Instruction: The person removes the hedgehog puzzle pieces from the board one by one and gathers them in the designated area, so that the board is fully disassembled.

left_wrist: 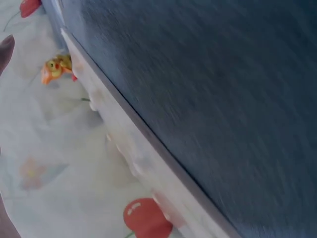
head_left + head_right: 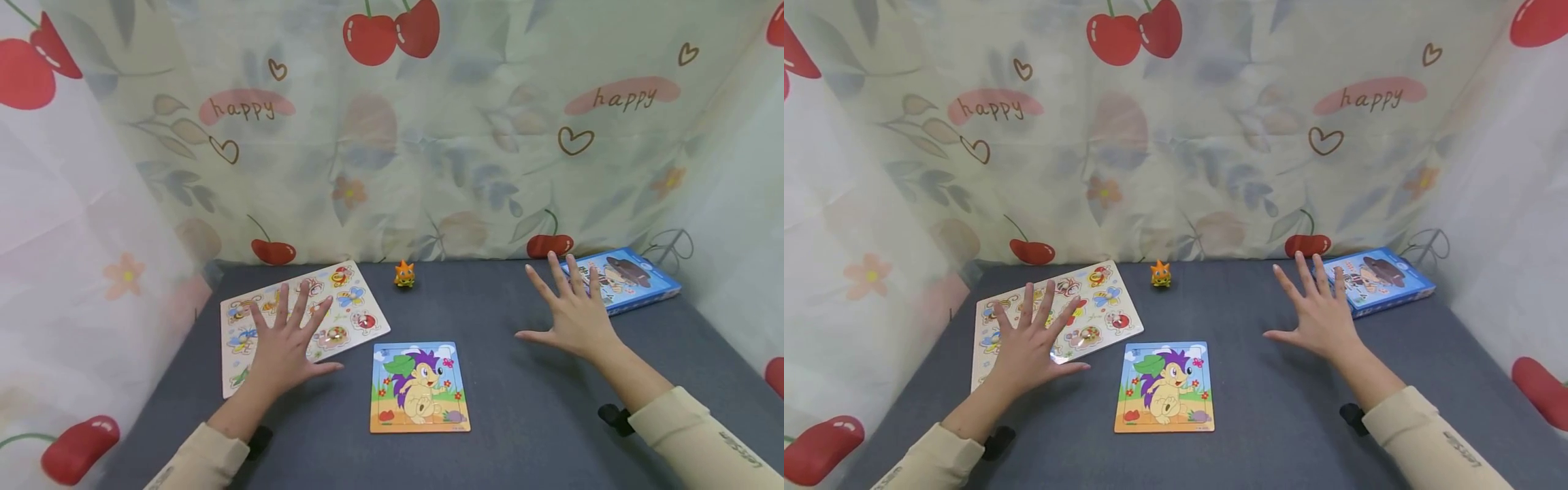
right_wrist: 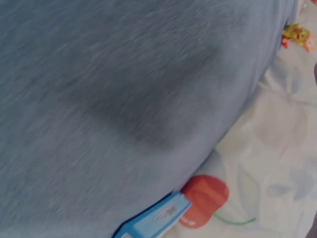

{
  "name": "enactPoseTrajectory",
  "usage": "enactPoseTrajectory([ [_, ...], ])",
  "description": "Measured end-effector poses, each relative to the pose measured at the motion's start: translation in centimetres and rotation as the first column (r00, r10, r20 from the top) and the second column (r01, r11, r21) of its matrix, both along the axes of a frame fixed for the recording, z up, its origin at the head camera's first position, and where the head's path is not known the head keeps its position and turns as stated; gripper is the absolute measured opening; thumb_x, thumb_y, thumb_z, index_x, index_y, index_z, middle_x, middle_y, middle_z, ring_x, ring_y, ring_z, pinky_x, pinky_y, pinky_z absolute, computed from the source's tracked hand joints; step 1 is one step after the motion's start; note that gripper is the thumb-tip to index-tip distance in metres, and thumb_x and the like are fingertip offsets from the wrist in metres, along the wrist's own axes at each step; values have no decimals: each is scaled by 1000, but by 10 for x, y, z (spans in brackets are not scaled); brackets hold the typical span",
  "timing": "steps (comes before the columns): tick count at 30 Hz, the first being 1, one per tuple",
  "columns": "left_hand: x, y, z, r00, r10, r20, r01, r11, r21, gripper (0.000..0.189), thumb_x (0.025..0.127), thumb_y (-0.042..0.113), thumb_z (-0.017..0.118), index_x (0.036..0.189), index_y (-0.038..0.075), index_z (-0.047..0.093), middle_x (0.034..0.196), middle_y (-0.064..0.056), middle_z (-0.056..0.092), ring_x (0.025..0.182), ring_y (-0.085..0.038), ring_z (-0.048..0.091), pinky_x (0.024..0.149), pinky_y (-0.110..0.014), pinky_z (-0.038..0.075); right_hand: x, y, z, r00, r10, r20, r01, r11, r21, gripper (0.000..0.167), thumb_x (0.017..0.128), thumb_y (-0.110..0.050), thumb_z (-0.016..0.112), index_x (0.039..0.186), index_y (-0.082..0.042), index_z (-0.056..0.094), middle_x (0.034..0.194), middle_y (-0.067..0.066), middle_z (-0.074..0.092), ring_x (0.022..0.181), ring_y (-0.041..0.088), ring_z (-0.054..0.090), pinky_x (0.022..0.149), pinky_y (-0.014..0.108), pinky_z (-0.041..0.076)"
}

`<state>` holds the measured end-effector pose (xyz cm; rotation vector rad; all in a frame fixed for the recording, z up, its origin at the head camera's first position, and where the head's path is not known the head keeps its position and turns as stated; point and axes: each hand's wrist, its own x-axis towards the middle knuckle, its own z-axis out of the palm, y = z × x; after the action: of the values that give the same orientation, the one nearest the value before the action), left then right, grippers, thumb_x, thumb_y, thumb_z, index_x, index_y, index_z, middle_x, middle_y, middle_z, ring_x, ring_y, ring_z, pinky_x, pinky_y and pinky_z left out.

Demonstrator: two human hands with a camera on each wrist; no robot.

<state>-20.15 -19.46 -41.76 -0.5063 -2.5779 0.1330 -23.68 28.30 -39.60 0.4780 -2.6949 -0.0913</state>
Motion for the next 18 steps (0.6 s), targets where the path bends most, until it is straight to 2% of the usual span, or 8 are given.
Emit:
enactPoseTrajectory([
  [5,0,15,0,998,-10,69,7,999,40,112,57,82,61,148,26,26,158,-10,-11,142,-37,-16,98,-75,-12,-7,-20,-4,1000,20,7,-20,1000,-17,120,61,-72,67,150,-30,-2,158,13,-8,144,34,-15,107,69,2],
  [8,1,24,1,994,-32,105,27,998,53,113,56,81,62,148,27,25,157,-10,-12,142,-36,-18,98,-75,-11,-11,-33,-8,999,39,17,-38,999,-30,121,60,-74,66,150,-30,-1,157,13,-9,144,34,-14,108,68,1],
  [12,3,33,5,985,-60,159,52,997,57,114,56,80,63,148,29,23,158,-11,-10,142,-37,-17,100,-75,-5,-13,-50,-12,997,73,29,-71,996,-57,120,60,-74,67,151,-28,3,157,17,-2,144,35,-12,109,66,0],
  [15,6,40,7,969,-94,230,82,995,58,115,56,79,65,149,29,21,158,-12,-7,143,-37,-15,102,-74,-4,-14,-63,-13,995,88,43,-85,994,-66,119,61,-75,65,151,-28,4,157,19,1,144,36,-12,110,64,1],
  [18,9,47,8,940,-128,318,114,992,60,116,54,76,68,149,30,19,158,-12,-7,143,-37,-13,104,-72,-6,-16,-75,-14,992,96,78,-90,993,-77,117,63,-76,63,151,-28,3,157,17,-3,144,35,-13,110,64,1],
])
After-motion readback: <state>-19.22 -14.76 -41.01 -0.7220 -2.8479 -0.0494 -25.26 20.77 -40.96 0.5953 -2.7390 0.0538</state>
